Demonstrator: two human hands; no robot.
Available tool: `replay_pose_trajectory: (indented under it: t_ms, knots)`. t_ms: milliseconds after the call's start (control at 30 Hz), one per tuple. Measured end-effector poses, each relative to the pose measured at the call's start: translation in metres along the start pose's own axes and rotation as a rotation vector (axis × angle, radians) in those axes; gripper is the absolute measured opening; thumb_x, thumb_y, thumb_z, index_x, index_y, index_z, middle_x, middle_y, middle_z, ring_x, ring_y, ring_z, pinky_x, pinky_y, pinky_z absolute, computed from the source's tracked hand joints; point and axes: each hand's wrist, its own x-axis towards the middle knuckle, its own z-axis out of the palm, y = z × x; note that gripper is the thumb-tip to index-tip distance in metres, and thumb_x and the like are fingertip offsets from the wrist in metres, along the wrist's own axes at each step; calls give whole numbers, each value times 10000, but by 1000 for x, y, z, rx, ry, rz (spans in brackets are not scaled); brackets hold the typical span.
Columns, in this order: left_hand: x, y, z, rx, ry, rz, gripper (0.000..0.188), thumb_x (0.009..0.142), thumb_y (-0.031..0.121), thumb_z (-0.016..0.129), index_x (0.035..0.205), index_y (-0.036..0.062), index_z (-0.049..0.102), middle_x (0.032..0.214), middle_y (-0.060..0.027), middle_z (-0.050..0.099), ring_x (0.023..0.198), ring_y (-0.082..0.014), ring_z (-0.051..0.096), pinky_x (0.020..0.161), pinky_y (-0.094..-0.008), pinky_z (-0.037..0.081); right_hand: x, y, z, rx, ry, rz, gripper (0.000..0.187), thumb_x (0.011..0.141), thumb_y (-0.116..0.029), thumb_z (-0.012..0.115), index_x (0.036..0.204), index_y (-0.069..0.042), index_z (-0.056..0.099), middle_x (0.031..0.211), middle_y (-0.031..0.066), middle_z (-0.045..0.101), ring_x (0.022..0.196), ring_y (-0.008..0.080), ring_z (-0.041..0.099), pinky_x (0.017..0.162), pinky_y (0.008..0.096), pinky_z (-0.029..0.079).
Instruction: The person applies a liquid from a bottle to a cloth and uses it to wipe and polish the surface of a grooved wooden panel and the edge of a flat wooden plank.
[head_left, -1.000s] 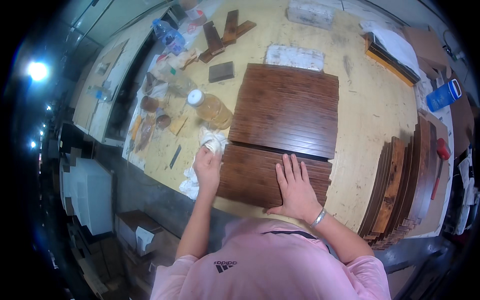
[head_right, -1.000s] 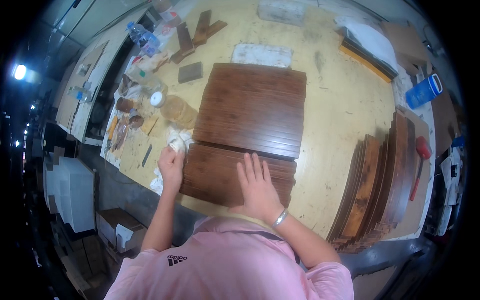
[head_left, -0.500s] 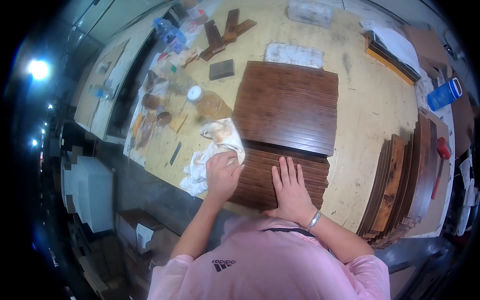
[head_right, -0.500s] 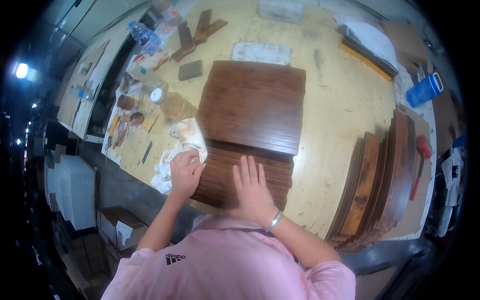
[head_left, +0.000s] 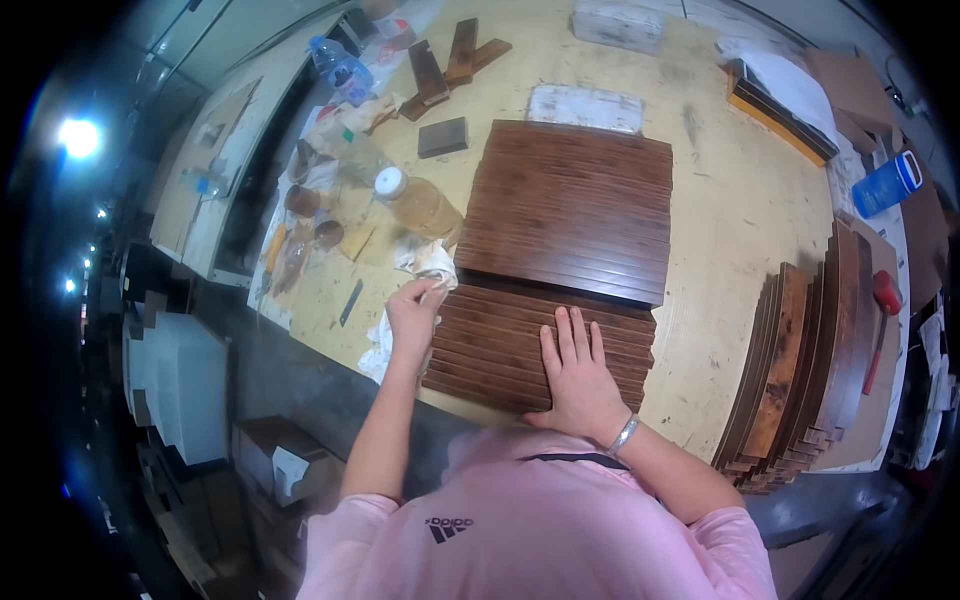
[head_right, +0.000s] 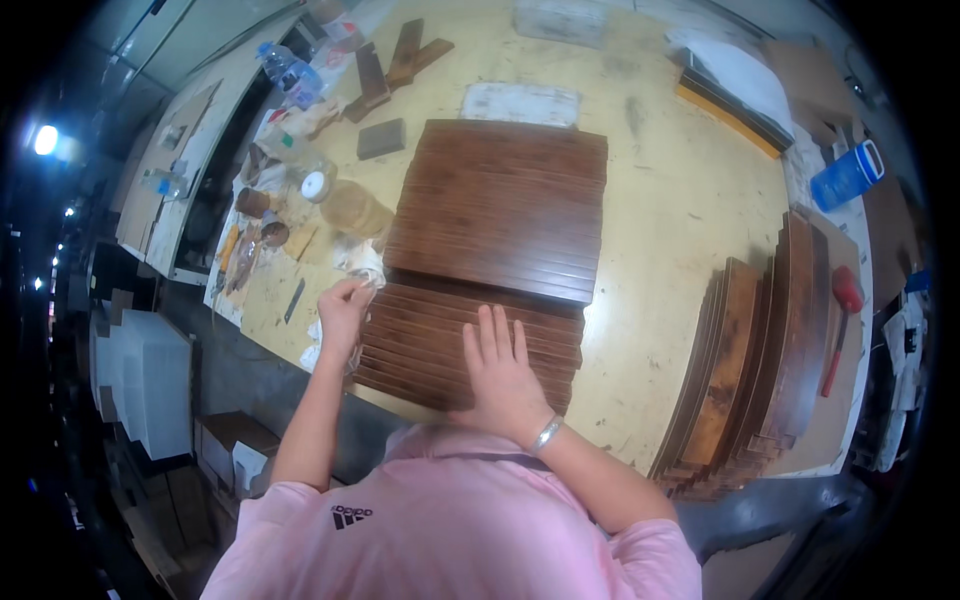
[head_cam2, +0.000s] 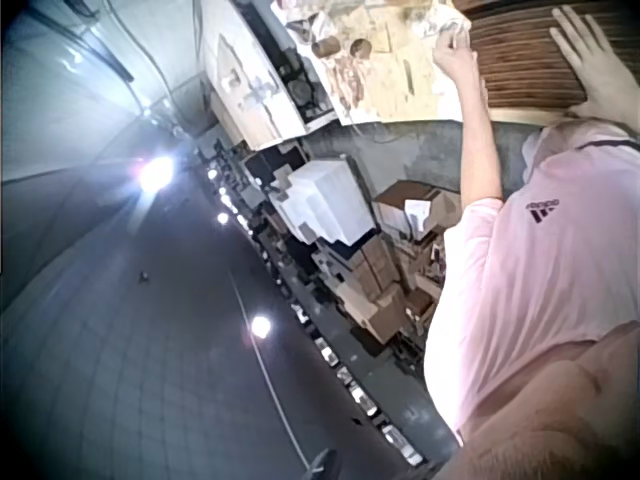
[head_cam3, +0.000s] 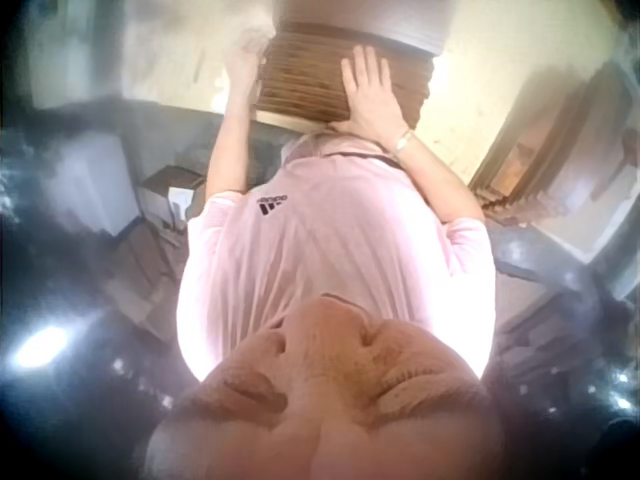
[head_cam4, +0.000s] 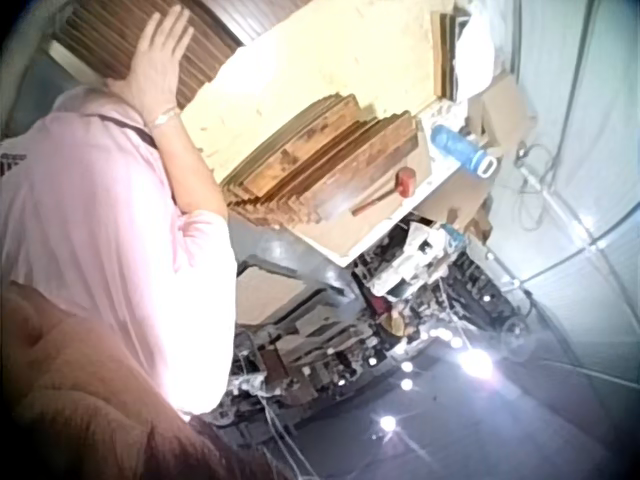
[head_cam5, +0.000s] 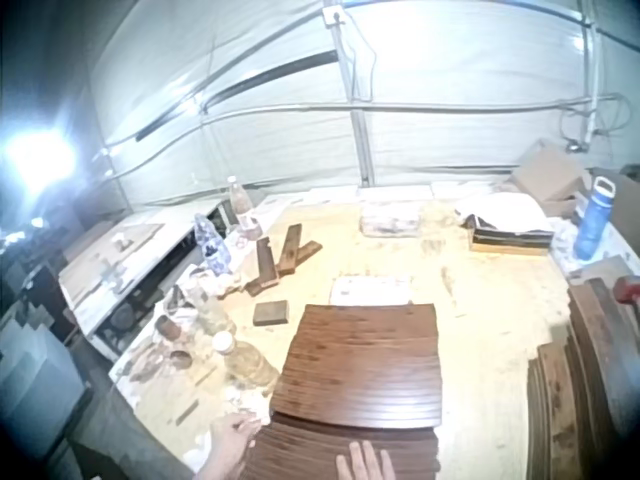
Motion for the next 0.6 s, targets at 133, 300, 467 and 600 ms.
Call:
replay_pose_trajectory:
  t_ms: [133, 300, 467, 600]
  knots:
    - [4, -11, -5, -177, -42, -156, 86, 887, 41, 720, 939, -24, 741, 772, 10, 657, 711, -73, 573, 670, -232, 469, 1, 2, -1, -3, -3, 1, 1272, 668, -702, 775, 1525, 93, 273, 1599, 356, 170, 1512, 487, 132, 1223, 586, 136]
    - [-6, -25, 12, -161, 10, 98, 64, 900, 35, 711, 884, -26, 706, 773, 23, 621, 733, -58, 537, 686, -228, 433, 0, 1, -2, -13, 10, -8, 1277, 662, -709, 775, 1521, 96, 280, 1597, 356, 178, 1511, 487, 139, 1224, 582, 141]
    - [-5, -15, 12, -84, 14, -8, 126, 852, 6, 744, 963, -21, 689, 934, -42, 683, 864, -100, 601, 805, -253, 477, -2, 1, -1, 13, 31, -8, 1259, 667, -697, 779, 1513, 100, 295, 1589, 358, 198, 1508, 490, 145, 1222, 584, 145]
    - [-3, -14, 10, -195, -30, -36, 230, 837, -10, 751, 1050, -21, 664, 949, -53, 681, 874, -109, 605, 802, -259, 480, -1, 5, 4, 86, 98, -26, 1239, 662, -675, 795, 1508, 92, 313, 1577, 349, 233, 1492, 499, 177, 1218, 589, 155]
